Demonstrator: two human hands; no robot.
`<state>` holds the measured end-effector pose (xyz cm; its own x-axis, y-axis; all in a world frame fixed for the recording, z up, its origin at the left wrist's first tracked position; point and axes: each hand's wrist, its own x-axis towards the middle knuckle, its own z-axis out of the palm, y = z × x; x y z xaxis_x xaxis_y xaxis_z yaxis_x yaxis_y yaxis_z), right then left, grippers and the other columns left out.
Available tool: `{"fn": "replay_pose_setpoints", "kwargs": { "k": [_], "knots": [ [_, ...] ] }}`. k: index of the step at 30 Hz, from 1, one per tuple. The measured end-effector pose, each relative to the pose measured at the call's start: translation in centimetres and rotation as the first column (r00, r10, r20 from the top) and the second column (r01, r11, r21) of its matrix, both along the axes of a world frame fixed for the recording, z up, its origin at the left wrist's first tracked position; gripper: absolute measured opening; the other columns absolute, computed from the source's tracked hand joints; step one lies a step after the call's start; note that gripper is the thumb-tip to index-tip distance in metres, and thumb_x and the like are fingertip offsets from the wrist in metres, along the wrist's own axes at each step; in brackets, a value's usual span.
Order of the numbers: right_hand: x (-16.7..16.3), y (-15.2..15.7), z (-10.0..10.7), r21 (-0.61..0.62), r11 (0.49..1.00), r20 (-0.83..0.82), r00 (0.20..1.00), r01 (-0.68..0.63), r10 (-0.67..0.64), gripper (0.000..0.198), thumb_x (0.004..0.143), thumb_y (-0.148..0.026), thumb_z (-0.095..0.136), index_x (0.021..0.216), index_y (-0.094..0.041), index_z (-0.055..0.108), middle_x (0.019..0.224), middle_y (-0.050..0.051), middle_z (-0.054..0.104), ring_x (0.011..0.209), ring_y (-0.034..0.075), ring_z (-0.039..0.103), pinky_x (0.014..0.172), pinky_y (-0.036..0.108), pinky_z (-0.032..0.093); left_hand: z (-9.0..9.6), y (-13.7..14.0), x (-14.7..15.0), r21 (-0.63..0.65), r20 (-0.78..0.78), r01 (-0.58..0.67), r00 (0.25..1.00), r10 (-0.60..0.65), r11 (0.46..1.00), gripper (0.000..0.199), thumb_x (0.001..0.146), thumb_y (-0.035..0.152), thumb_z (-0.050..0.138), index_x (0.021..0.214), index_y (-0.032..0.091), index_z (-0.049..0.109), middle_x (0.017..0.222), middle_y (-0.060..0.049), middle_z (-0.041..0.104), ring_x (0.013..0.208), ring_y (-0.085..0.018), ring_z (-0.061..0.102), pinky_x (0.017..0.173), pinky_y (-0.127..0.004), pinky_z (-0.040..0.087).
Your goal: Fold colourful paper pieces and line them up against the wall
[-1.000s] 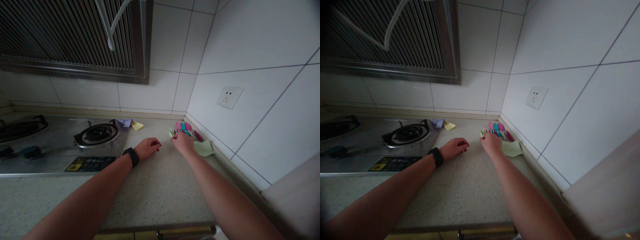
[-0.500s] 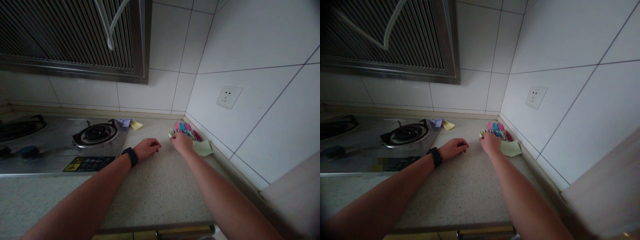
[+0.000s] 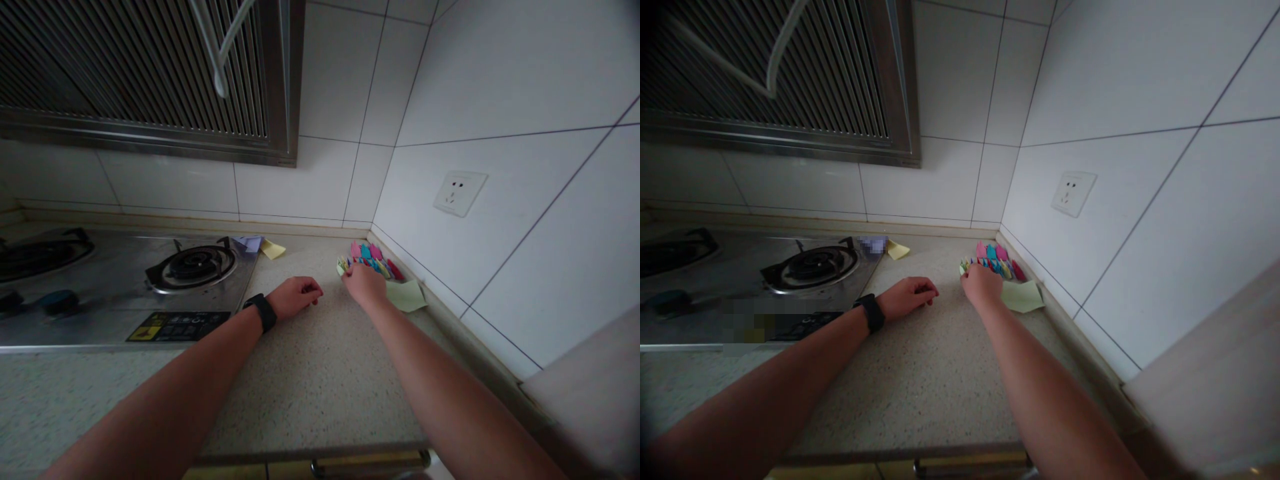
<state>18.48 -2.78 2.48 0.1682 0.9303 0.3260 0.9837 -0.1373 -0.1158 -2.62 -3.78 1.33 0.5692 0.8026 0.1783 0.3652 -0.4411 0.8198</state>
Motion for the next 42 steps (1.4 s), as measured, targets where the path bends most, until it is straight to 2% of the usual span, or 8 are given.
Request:
{"fn": "replay_pose_setpoints", "kwargs": {
  "k": [17,32,35,38,40,42],
  "knots": [
    [0.1,0.3,-0.3,0.004,1.0,0.02,1.0,0.019,-0.019,0.029,0.087,-0.038,0.051,0.096,-0.02,0.072,0.093,0.013,0.073,0.091,0.025,0.068,0.078,0.035,0.048,-0.2,0.1,0.0,0.023,-0.012,0.015,1.0,-0.014,1.0,0.028,0.084,0.041,0.054,0.089,0.016,0.067,0.077,-0.005,0.07,0.064,-0.014,0.059,0.058,-0.024,0.042],
    [0.8,-0.1,0.2,0.002,1.0,-0.027,1.0,-0.011,0.011,0.027,0.084,-0.039,0.054,0.087,-0.022,0.074,0.086,0.012,0.073,0.084,0.026,0.067,0.072,0.033,0.045,-0.4,0.1,-0.1,0.026,-0.023,0.014,1.0,-0.013,1.0,0.028,0.084,0.04,0.054,0.09,0.016,0.067,0.079,-0.006,0.07,0.068,-0.015,0.061,0.061,-0.025,0.043],
    [1.0,-0.5,0.7,0.052,0.998,-0.055,0.997,-0.046,0.049,0.028,0.083,-0.044,0.055,0.079,-0.022,0.074,0.078,0.01,0.072,0.076,0.024,0.066,0.064,0.03,0.042,-0.3,0.1,-0.1,0.028,-0.033,0.019,0.999,-0.018,0.999,0.029,0.085,0.04,0.053,0.091,0.016,0.067,0.08,-0.006,0.071,0.07,-0.015,0.061,0.063,-0.025,0.044],
    [0.8,-0.9,1.2,0.169,0.981,-0.081,0.991,-0.093,0.107,0.033,0.084,-0.046,0.053,0.07,-0.021,0.07,0.068,0.007,0.068,0.065,0.02,0.061,0.057,0.027,0.035,-0.1,0.0,-0.2,0.021,-0.049,0.02,0.999,-0.019,1.0,0.029,0.085,0.04,0.053,0.093,0.015,0.067,0.081,-0.006,0.071,0.07,-0.015,0.061,0.063,-0.025,0.044],
    [0.6,-1.3,1.4,0.248,0.954,-0.098,0.975,-0.168,0.197,0.035,0.086,-0.044,0.05,0.069,-0.019,0.067,0.063,0.005,0.065,0.059,0.017,0.056,0.055,0.026,0.031,0.0,-0.1,-0.2,0.03,-0.061,0.025,0.998,-0.023,0.999,0.029,0.085,0.039,0.052,0.094,0.015,0.067,0.081,-0.005,0.071,0.071,-0.015,0.061,0.064,-0.025,0.044],
    [0.2,-1.7,1.2,0.271,0.906,-0.11,0.925,-0.325,0.364,0.034,0.088,-0.041,0.049,0.069,-0.018,0.065,0.06,0.003,0.062,0.055,0.013,0.052,0.054,0.025,0.029,0.1,-0.2,-0.3,0.052,-0.076,0.029,0.997,-0.025,0.998,0.029,0.086,0.039,0.051,0.093,0.016,0.067,0.081,-0.005,0.071,0.071,-0.015,0.061,0.064,-0.025,0.044]
  ]
}}
